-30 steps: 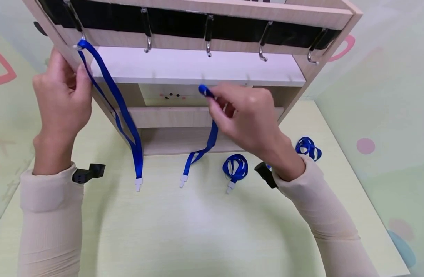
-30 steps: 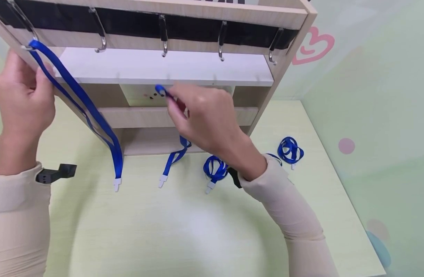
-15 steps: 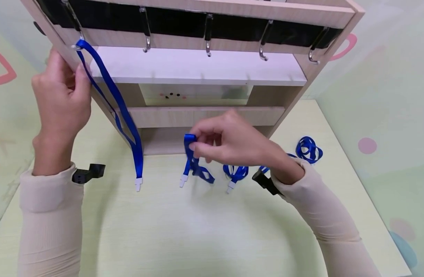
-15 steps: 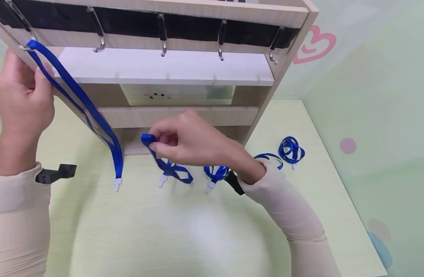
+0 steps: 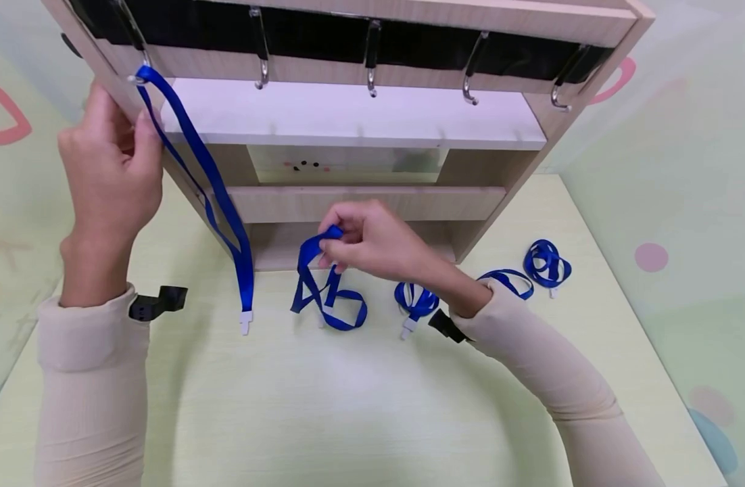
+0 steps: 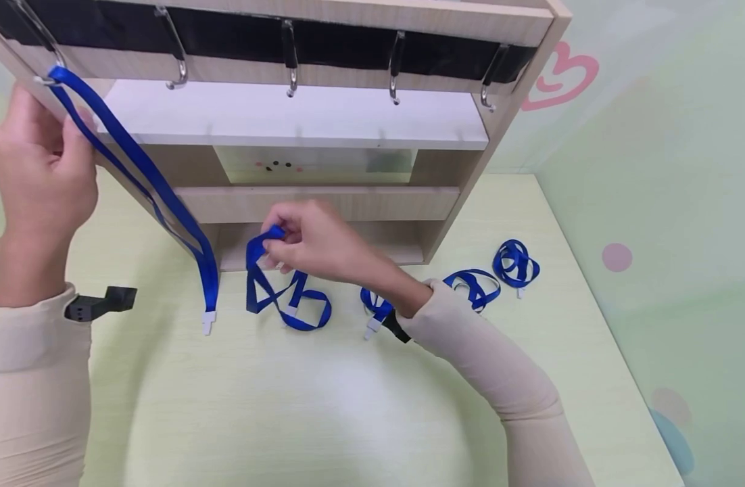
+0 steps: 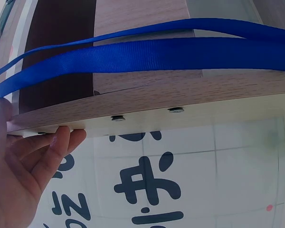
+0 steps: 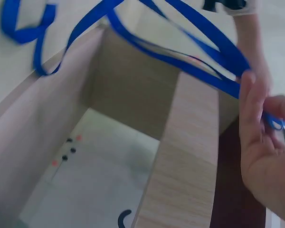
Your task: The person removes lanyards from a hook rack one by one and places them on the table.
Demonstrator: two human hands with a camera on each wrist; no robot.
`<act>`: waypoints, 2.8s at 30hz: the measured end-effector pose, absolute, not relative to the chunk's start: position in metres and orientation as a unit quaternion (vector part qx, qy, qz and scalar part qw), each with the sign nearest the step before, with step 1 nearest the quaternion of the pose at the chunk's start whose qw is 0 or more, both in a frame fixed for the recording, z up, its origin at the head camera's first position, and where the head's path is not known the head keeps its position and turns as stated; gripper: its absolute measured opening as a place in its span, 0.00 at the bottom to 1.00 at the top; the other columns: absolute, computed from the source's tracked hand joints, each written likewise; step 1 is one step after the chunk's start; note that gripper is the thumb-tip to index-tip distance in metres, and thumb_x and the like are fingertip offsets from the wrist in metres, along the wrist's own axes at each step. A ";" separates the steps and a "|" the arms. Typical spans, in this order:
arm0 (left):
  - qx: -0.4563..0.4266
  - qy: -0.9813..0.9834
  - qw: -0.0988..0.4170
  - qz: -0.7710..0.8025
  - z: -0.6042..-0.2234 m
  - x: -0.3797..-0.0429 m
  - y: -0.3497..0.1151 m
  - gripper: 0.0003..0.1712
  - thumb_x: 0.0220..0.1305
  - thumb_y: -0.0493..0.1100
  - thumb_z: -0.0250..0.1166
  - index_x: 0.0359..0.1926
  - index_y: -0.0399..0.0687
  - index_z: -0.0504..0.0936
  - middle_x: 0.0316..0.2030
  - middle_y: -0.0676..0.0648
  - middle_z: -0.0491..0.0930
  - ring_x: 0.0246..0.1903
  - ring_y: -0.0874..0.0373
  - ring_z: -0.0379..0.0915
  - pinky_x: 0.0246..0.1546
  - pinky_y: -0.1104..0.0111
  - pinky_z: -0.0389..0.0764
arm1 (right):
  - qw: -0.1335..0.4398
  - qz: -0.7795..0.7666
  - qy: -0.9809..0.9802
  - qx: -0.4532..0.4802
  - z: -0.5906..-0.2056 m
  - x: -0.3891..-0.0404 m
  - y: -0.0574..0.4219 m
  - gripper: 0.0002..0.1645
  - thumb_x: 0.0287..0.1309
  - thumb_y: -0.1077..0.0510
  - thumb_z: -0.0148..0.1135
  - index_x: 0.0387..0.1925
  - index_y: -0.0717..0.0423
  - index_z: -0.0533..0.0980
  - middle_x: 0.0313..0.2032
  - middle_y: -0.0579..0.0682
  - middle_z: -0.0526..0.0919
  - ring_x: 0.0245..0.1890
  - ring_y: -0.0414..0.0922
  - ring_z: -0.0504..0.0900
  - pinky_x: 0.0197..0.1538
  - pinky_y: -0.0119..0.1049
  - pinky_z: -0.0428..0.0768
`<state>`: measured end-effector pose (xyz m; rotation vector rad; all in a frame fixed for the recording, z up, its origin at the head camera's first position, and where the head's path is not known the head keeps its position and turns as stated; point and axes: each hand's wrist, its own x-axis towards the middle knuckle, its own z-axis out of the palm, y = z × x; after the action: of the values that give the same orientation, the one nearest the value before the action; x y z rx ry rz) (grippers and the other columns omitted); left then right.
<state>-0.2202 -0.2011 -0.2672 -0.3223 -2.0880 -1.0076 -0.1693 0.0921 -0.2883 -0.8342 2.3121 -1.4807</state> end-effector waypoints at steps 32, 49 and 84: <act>-0.129 -0.817 0.390 -0.405 -0.265 -0.218 -0.202 0.14 0.70 0.43 0.51 0.52 0.55 0.79 0.40 0.48 0.88 0.29 0.85 0.74 0.29 0.87 0.70 | -0.091 0.083 0.822 -0.556 -0.364 -0.171 0.109 0.10 0.69 0.61 0.56 0.39 0.51 0.83 0.36 0.45 0.82 0.32 0.40 0.78 0.19 0.28 0.61; -0.117 -0.826 0.382 -0.397 -0.265 -0.219 -0.201 0.16 0.71 0.45 0.51 0.54 0.53 0.79 0.41 0.39 0.87 0.28 0.86 0.71 0.30 0.86 0.70 | 0.004 0.139 0.812 -0.567 -0.409 -0.166 0.098 0.10 0.69 0.59 0.57 0.47 0.47 0.82 0.42 0.43 0.82 0.36 0.38 0.80 0.22 0.28 0.70; -0.124 -0.827 0.382 -0.394 -0.266 -0.220 -0.202 0.16 0.71 0.44 0.51 0.54 0.54 0.79 0.36 0.48 0.87 0.24 0.83 0.70 0.26 0.86 0.67 | -0.195 -0.132 0.855 -0.463 -0.294 -0.188 0.059 0.15 0.72 0.55 0.53 0.51 0.55 0.82 0.44 0.49 0.85 0.35 0.41 0.82 0.31 0.28 0.76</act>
<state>-0.2198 -0.2020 -0.2661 -0.3157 -2.1085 -1.0064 -0.1884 0.0586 -0.2938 -1.6672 3.0800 -0.4746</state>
